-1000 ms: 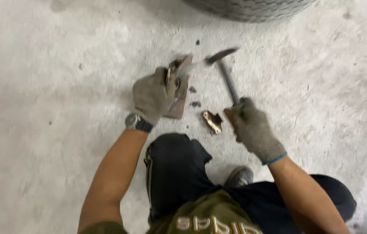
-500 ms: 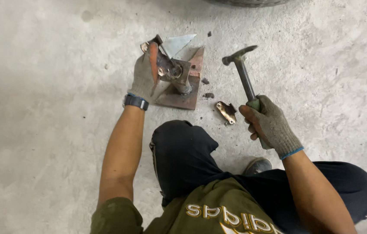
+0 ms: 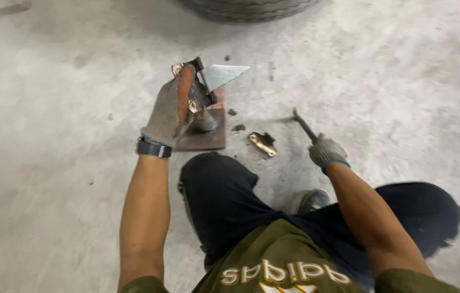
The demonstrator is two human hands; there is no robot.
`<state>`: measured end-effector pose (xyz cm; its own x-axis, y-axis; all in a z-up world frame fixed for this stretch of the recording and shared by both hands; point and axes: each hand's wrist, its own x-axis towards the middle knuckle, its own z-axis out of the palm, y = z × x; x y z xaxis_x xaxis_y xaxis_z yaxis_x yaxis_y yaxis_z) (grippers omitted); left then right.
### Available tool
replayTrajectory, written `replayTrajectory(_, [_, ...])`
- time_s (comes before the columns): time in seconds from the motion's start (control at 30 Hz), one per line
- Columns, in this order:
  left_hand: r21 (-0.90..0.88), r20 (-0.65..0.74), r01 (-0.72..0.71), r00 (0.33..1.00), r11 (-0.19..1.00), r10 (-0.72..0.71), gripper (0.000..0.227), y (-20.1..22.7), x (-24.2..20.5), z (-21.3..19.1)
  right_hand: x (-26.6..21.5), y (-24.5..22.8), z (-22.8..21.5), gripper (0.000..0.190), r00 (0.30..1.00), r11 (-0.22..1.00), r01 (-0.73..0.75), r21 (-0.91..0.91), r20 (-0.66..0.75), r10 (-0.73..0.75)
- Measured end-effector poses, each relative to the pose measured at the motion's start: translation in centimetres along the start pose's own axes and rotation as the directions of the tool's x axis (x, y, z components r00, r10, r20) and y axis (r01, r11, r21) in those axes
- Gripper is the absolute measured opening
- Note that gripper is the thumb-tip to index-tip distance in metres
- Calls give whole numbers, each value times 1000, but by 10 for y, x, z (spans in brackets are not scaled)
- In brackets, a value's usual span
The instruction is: The person sits on the floor and uses a hammer to strike a small metal bracket held against a stationary metal anvil. They repeatedly hit the bracket to bend or shape it, occasionally pausing to inspect the piece and reposition it before continuing to hammer.
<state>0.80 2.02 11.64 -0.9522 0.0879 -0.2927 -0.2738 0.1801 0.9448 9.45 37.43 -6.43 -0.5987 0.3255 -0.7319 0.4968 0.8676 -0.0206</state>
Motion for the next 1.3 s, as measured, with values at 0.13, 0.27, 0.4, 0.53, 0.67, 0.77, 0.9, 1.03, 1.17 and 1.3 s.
replayTrajectory(0.13, [454, 120, 52, 986, 889, -119, 72, 30, 22, 47, -36, -7, -74, 66, 915, 605, 402, 687, -320, -245])
replayTrajectory(0.27, [460, 401, -404, 889, 791, 221, 69, 19, 30, 109, -89, 0, -141, 64, 723, 276, 622, 733, -402, -562])
replayTrajectory(0.4, [247, 313, 82, 936, 965, -160, 75, -5, 49, 145, -94, -5, -148, 53, 904, 605, 360, 710, -106, -413])
replayTrajectory(0.53, [-96, 248, 32, 969, 995, -7, 85, -32, 77, 158, -76, -5, -109, 42, 846, 132, 412, 902, -324, -423])
replayTrajectory(0.67, [-482, 320, 131, 947, 866, 35, 91, -26, 112, 185, -47, -19, -107, 31, 830, -408, 228, 884, -395, -393])
replayTrajectory(0.77, [-537, 385, 152, 919, 830, 81, 90, -24, 116, 213, -26, -31, -113, 29, 792, -593, 203, 779, -487, -369])
replayTrajectory(0.9, [-499, 413, 137, 906, 856, 96, 88, -30, 117, 233, 3, -35, -130, 26, 773, -682, 284, 674, -582, -254])
replayTrajectory(1.03, [-426, 432, 205, 902, 881, -1, 87, -41, 125, 228, 21, -35, -140, 29, 815, -721, 258, 643, -546, -195])
replayTrajectory(1.17, [-463, 423, 211, 906, 861, 6, 86, -44, 123, 221, 26, -29, -148, 32, 814, -696, 306, 650, -558, -163])
replayTrajectory(1.3, [-504, 419, 231, 908, 832, 2, 82, -39, 117, 214, 28, -24, -152, 34, 758, -727, 328, 603, -627, -178])
